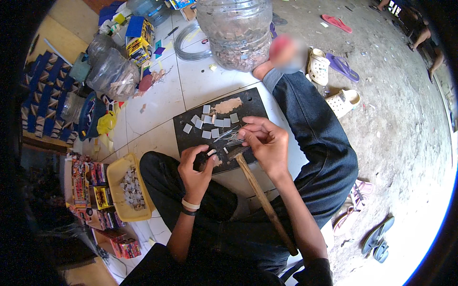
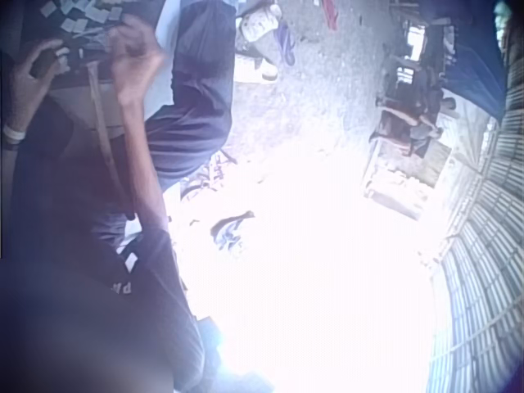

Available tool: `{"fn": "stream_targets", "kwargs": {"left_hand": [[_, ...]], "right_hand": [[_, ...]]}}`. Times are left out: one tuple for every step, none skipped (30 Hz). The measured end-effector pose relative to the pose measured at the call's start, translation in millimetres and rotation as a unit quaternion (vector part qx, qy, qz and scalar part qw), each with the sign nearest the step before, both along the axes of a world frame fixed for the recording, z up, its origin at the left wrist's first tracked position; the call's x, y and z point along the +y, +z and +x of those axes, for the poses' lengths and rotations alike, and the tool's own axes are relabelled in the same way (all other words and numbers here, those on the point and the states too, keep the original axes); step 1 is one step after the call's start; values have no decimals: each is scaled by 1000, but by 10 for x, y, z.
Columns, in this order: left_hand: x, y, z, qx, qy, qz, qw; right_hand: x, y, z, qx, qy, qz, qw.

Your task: The person sits on the floor and assembles small firework units by inserting thin sticks into rectangular blocks and tapping them with a wooden tool. The person places the finished units into a yellow container.

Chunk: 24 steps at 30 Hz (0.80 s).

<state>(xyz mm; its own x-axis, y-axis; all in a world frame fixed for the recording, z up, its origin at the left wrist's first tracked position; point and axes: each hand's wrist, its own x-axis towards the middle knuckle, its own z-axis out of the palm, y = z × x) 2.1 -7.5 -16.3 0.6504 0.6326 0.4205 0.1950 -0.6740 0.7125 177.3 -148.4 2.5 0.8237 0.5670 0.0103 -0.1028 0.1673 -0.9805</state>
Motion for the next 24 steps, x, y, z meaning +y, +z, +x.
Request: {"fn": "stream_targets", "kwargs": {"left_hand": [[-3, 17, 3, -1, 1, -5, 1000], [-7, 38, 3, -2, 2, -10, 1000], [-16, 62, 2, -2, 3, -16, 1000], [-32, 91, -9, -12, 4, -18, 1000], [-58, 127, -30, -22, 4, -21, 1000], [-87, 166, -52, -28, 7, -27, 999], [-129, 204, -75, -46, -1, -59, 997], [-187, 241, -100, -59, -7, -94, 994], [-238, 272, -104, -74, -16, -127, 989], [-331, 300, -112, -108, -21, -200, 974], [-379, 312, -91, -126, -16, -226, 966], [-422, 322, -71, -146, -9, -257, 955], [-451, 332, -50, -166, 0, -289, 943], [-467, 342, -32, -187, -7, -299, 936], [-470, 352, -10, -198, -8, -321, 926], [-463, 362, 16, -209, -8, -336, 918], [-454, 376, 39, -218, -7, -349, 912], [-445, 397, 52, -210, -9, -345, 915], [-434, 422, 61, -201, -10, -340, 919], [-426, 448, 70, -198, -14, -334, 922], [-426, 478, 73, -164, -11, -275, 947], [-432, 511, 62, -135, -9, -216, 967], [-433, 539, 54, -106, -8, -155, 982], [-414, 564, 45, -85, -7, -125, 988]], "right_hand": [[12, -2, -26, 11, 14, 8, 1000], [23, -1, -55, 30, 25, 5, 999], [34, 5, -90, 35, 37, 22, 998], [44, 13, -129, 47, 47, 29, 997], [55, 23, -166, 55, 57, 32, 996], [67, 34, -202, 73, 67, 35, 994], [70, 48, -237, 89, 80, 47, 992], [73, 62, -276, 105, 90, 51, 989], [82, 76, -299, 112, 98, 59, 987], [98, 87, -326, 124, 99, 65, 985], [104, 99, -348, 144, 104, 83, 981], [106, 110, -367, 163, 105, 92, 977], [106, 120, -379, 183, 106, 92, 973], [103, 129, -386, 197, 107, 97, 970], [97, 140, -394, 213, 107, 95, 967], [92, 151, -400, 229, 107, 89, 964], [88, 163, -405, 222, 104, 99, 964], [82, 175, -412, 215, 101, 106, 966], [76, 188, -418, 210, 89, 94, 969], [70, 202, -431, 160, 97, 104, 977], [67, 217, -453, 112, 96, 94, 985], [58, 231, -466, 65, 95, 85, 990], [45, 244, -473, 26, 99, 65, 993], [35, 256, -478, -13, 104, 45, 993]]}}
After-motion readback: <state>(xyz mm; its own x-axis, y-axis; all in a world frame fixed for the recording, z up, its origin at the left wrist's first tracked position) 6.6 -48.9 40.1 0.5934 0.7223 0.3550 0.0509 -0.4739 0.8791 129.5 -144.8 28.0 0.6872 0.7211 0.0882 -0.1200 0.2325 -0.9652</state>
